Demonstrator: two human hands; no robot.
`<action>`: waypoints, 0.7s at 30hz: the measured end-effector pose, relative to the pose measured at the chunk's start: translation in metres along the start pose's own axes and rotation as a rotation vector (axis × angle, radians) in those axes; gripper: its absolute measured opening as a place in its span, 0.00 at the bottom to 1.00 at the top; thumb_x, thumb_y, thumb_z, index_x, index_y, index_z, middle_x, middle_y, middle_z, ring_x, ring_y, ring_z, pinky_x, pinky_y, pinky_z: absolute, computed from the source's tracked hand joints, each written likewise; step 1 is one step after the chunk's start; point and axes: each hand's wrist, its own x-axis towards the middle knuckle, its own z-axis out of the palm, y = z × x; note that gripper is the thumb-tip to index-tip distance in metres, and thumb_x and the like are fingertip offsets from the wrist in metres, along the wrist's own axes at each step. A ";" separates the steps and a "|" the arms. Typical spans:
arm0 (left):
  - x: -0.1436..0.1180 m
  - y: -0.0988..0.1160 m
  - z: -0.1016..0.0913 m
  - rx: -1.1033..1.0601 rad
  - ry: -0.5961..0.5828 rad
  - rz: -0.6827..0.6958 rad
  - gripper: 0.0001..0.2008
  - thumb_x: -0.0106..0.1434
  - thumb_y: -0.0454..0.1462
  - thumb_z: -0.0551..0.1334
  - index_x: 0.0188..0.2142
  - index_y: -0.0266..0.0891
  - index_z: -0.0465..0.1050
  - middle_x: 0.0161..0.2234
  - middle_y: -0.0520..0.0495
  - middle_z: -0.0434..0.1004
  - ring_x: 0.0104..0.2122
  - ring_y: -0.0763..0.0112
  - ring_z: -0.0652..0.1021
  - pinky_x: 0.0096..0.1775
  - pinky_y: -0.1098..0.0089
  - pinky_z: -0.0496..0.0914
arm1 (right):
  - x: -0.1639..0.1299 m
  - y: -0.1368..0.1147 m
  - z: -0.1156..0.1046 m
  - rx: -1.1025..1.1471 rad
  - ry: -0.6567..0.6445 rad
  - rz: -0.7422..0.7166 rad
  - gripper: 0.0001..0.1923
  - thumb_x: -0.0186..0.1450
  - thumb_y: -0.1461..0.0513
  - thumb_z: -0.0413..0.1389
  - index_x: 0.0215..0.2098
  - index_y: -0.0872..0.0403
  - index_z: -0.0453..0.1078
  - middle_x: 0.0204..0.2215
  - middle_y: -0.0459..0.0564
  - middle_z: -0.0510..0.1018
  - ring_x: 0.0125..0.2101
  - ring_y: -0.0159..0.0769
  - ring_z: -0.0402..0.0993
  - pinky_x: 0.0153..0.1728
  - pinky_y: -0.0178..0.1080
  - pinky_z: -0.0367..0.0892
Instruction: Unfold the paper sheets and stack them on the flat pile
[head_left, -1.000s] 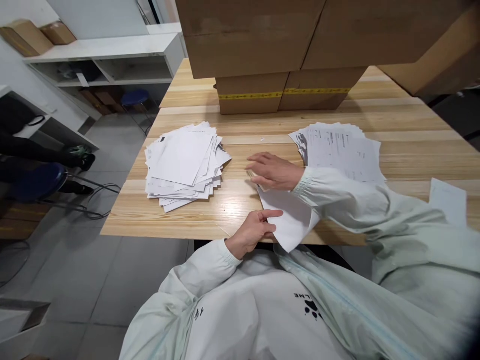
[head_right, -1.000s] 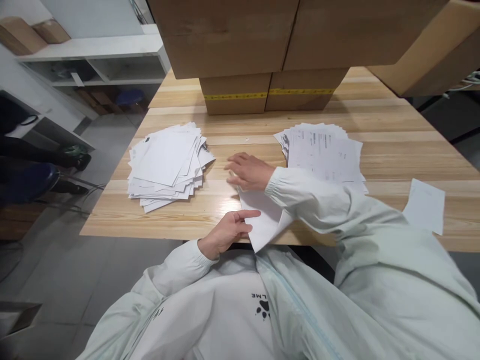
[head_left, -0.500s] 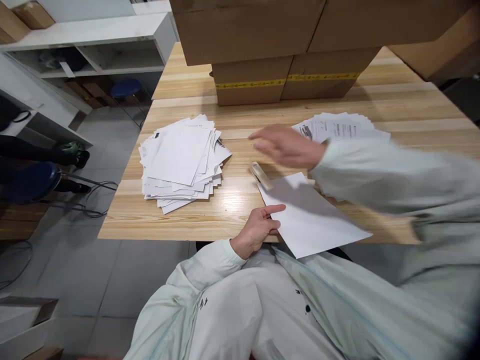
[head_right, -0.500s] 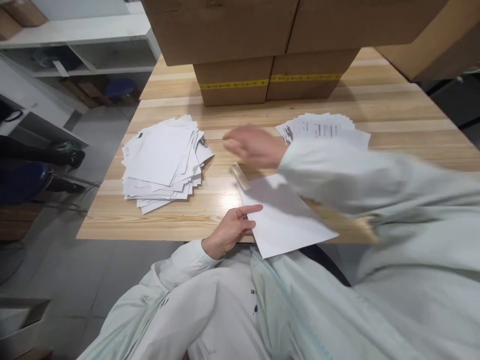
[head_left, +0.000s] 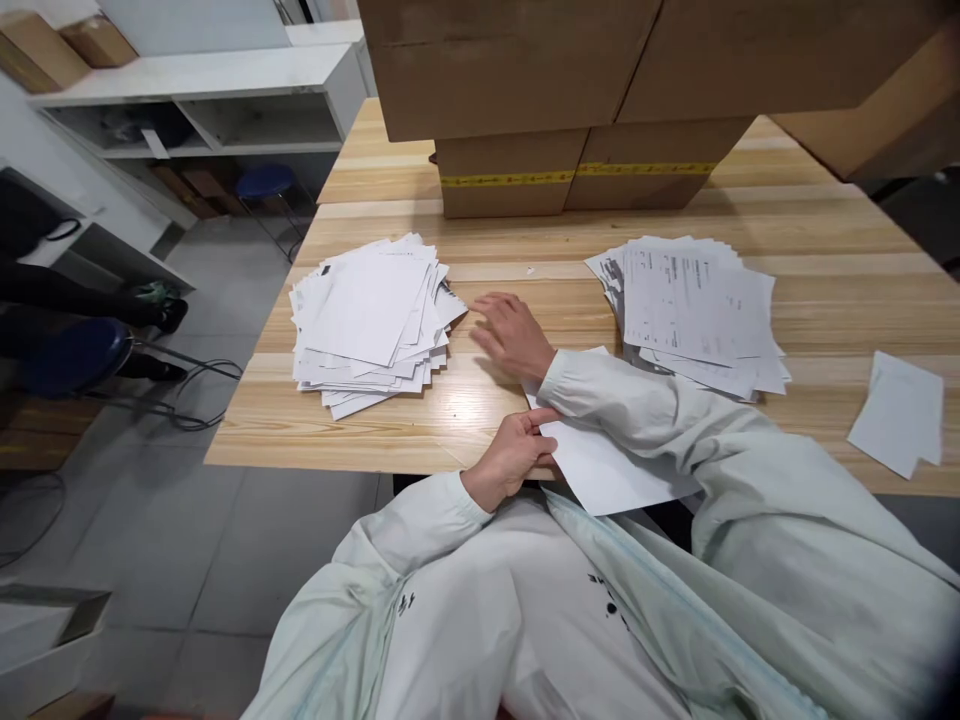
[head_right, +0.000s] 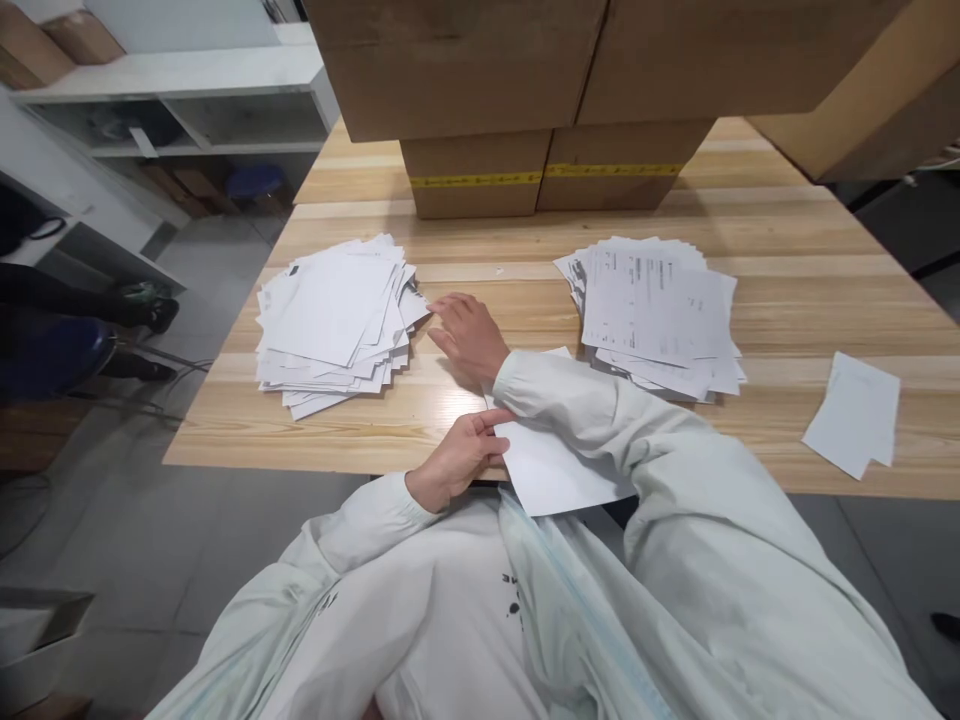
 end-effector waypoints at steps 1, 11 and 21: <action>-0.006 -0.004 0.000 0.019 0.002 -0.011 0.27 0.48 0.22 0.59 0.49 0.32 0.77 0.24 0.54 0.74 0.24 0.79 0.73 0.32 0.75 0.70 | -0.002 0.001 -0.012 0.019 -0.005 -0.028 0.28 0.72 0.51 0.46 0.61 0.60 0.65 0.61 0.62 0.69 0.63 0.52 0.58 0.64 0.56 0.53; -0.068 0.011 0.006 0.659 -0.084 0.692 0.22 0.65 0.31 0.56 0.57 0.43 0.76 0.37 0.46 0.80 0.31 0.72 0.72 0.38 0.71 0.69 | -0.169 -0.026 -0.179 0.216 0.143 0.445 0.38 0.64 0.39 0.54 0.68 0.43 0.58 0.62 0.57 0.70 0.59 0.51 0.70 0.56 0.53 0.69; -0.049 0.054 -0.002 0.625 0.029 0.937 0.15 0.68 0.34 0.57 0.50 0.45 0.79 0.55 0.45 0.77 0.51 0.64 0.78 0.53 0.64 0.72 | -0.167 -0.004 -0.156 0.322 0.487 1.191 0.17 0.53 0.47 0.68 0.29 0.52 0.77 0.32 0.58 0.81 0.27 0.46 0.75 0.22 0.46 0.70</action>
